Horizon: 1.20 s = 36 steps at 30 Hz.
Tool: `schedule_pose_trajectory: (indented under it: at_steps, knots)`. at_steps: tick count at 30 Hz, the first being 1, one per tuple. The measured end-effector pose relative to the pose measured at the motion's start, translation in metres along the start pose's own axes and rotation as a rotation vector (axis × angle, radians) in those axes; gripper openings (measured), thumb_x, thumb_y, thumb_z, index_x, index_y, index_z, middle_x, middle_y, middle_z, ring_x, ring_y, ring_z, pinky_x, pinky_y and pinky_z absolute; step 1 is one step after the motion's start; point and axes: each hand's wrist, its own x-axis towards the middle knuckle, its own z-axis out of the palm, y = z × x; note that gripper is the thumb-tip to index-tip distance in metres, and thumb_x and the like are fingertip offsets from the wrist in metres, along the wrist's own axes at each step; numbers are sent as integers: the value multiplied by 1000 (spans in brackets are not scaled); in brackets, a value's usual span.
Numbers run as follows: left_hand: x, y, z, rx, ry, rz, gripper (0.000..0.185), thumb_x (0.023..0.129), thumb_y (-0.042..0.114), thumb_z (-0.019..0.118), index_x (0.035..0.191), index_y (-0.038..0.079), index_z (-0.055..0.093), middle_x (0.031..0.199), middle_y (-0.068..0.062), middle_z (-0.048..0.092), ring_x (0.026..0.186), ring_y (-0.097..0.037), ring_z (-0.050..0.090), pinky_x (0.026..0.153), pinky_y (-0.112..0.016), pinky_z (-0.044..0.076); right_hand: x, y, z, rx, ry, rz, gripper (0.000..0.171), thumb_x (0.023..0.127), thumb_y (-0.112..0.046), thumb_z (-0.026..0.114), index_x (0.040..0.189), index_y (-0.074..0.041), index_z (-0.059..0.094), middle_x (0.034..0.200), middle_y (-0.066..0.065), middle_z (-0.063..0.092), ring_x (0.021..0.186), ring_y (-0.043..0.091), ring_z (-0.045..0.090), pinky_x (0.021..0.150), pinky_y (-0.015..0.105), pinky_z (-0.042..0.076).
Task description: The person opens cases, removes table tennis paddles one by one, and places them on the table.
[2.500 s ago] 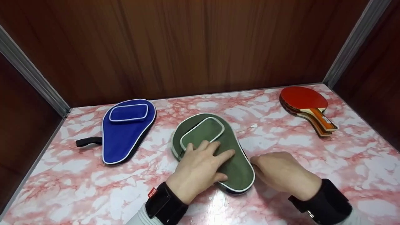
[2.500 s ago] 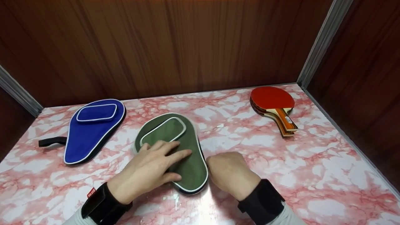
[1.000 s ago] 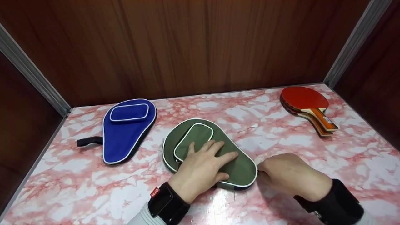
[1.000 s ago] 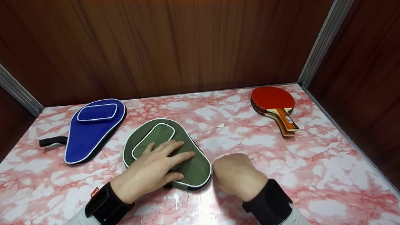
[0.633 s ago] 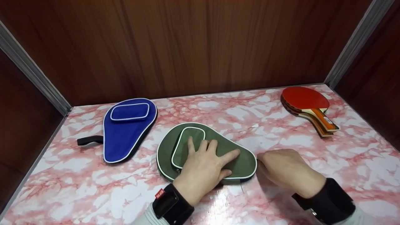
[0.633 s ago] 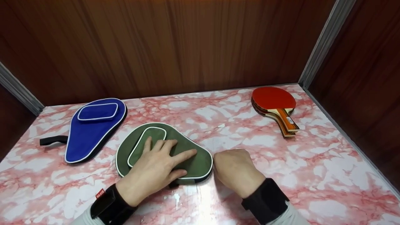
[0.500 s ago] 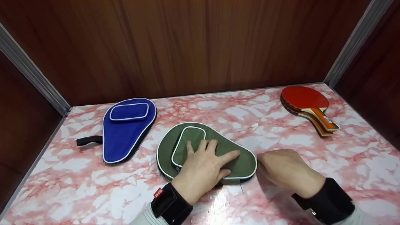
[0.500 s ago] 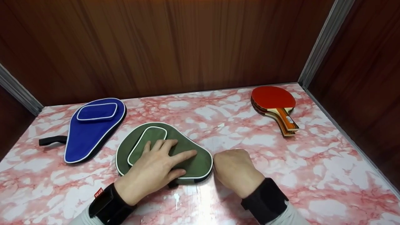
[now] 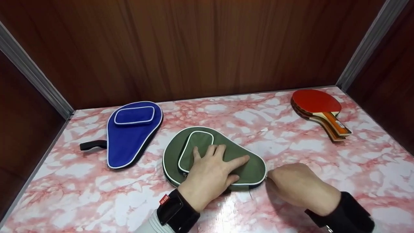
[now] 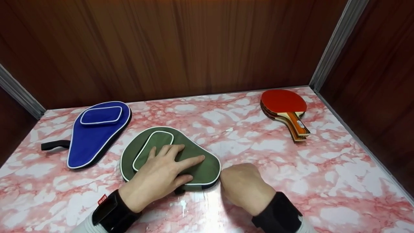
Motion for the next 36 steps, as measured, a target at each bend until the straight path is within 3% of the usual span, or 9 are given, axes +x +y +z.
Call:
schedule_pose_trajectory:
  at_steps: [7, 15, 28, 31, 36]
  knots:
    - [0, 0, -1, -3, 3, 2, 58, 99, 48, 79, 154, 52, 61, 139, -13, 62, 132, -33, 58, 101, -79, 46, -7, -11, 1, -33, 51, -78, 33, 101, -19, 74, 72, -22, 58, 59, -4, 52, 56, 23, 61, 57, 50, 51]
    - [0, -1, -1, -16, 7, 4, 58, 99, 48, 79, 154, 52, 62, 138, -13, 62, 131, -33, 58, 101, -79, 46, -9, -27, 8, 4, 131, -188, 33, 97, -22, 76, 70, -24, 57, 58, -8, 50, 52, 19, 56, 49, 43, 44]
    - [0, 1, 2, 16, 8, 7, 58, 99, 49, 79, 154, 51, 61, 137, -13, 62, 130, -34, 58, 100, -79, 47, -6, -38, 20, -50, 206, -219, 35, 95, -23, 79, 66, -24, 60, 55, -8, 49, 51, 18, 56, 49, 41, 44]
    - [1, 2, 3, 42, -17, -12, 60, 100, 51, 77, 157, 45, 60, 141, -14, 61, 134, -34, 57, 102, -80, 46, -6, -38, 20, -37, 198, -217, 35, 96, -23, 78, 66, -25, 60, 55, -8, 49, 52, 18, 57, 50, 41, 45]
    - [1, 4, 3, 86, -61, -53, 70, 101, 56, 74, 160, 21, 58, 151, -12, 60, 142, -32, 54, 106, -79, 44, -6, -33, 11, 41, 163, -215, 38, 100, -28, 76, 67, -26, 58, 58, -11, 50, 51, 14, 55, 51, 41, 46]
